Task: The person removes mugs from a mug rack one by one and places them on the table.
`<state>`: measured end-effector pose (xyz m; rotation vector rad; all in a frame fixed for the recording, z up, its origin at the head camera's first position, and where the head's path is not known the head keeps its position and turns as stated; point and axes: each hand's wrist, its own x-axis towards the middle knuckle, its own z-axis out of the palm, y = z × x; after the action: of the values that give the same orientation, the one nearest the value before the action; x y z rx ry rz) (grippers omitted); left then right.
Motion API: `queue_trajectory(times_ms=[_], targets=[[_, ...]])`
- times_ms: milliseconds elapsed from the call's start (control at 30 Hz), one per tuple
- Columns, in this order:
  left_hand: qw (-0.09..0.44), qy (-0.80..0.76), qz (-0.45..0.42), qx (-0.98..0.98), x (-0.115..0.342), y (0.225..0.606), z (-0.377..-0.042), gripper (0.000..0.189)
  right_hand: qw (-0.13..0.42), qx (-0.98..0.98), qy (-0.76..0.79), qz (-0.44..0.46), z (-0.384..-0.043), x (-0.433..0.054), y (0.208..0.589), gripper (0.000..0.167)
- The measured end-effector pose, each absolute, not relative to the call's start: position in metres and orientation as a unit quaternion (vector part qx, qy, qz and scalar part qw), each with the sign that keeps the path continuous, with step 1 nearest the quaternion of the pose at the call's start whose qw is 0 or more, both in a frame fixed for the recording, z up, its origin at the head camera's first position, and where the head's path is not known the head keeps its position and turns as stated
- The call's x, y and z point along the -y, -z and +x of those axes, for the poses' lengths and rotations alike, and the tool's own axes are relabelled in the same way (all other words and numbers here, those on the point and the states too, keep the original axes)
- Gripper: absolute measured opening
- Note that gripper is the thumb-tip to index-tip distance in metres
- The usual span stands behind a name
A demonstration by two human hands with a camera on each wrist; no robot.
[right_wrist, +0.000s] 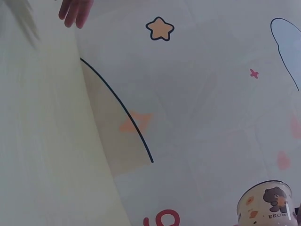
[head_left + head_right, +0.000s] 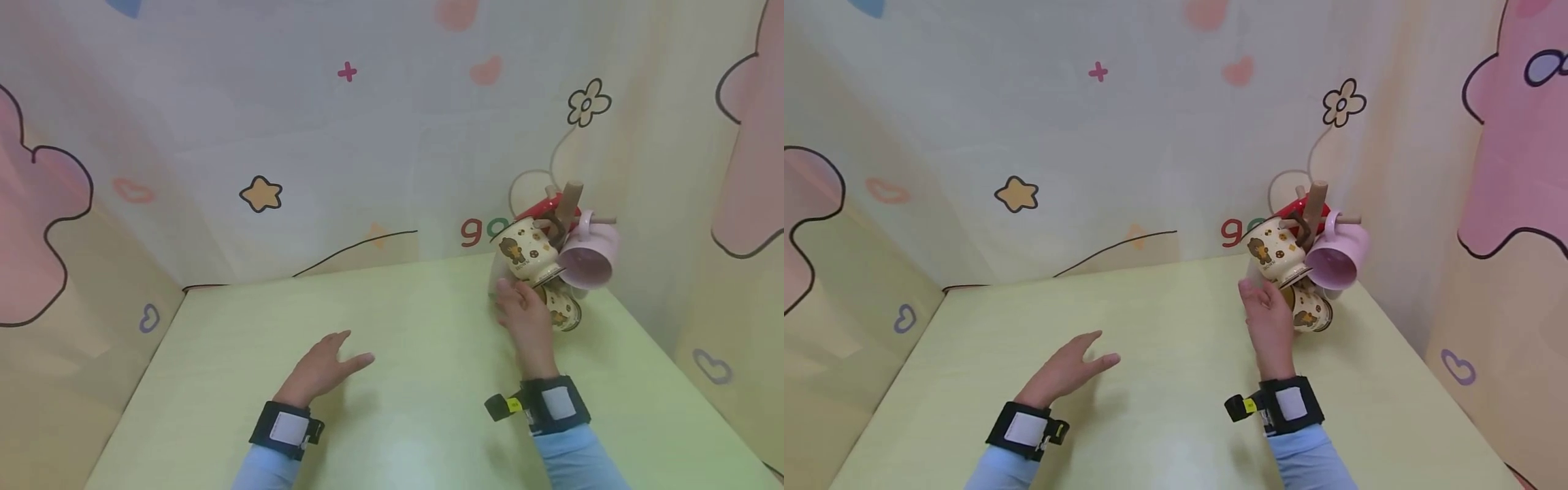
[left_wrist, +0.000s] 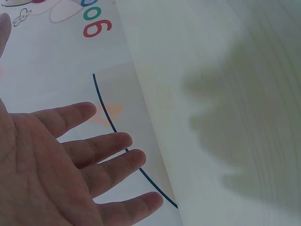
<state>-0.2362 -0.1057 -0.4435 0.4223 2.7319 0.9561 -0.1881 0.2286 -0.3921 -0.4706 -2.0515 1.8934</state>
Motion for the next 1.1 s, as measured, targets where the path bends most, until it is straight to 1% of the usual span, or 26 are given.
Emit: queue_trajectory(times_ms=[267, 533, 800, 1000, 1100], targets=[[0.112, -0.328, 0.148, -0.926, 0.105, 0.446, -0.237, 0.092, 0.164, 0.743, -0.625, -0.173, -0.186, -0.23, 0.394, 0.088], [0.11, -0.329, 0.147, -0.926, 0.104, 0.448, -0.234, 0.091, 0.173, 0.735, -0.634, -0.169, -0.185, -0.228, 0.392, 0.088], [0.108, -0.334, 0.15, -0.924, 0.103, 0.448, -0.234, 0.091, 0.214, 0.78, -0.565, -0.164, -0.182, -0.228, 0.395, 0.092], [0.107, -0.334, 0.15, -0.924, 0.103, 0.449, -0.234, 0.091, 0.212, 0.799, -0.532, -0.186, -0.18, -0.232, 0.392, 0.095], [0.107, -0.335, 0.15, -0.924, 0.103, 0.45, -0.234, 0.091, 0.227, 0.802, -0.516, -0.196, -0.177, -0.235, 0.389, 0.092]])
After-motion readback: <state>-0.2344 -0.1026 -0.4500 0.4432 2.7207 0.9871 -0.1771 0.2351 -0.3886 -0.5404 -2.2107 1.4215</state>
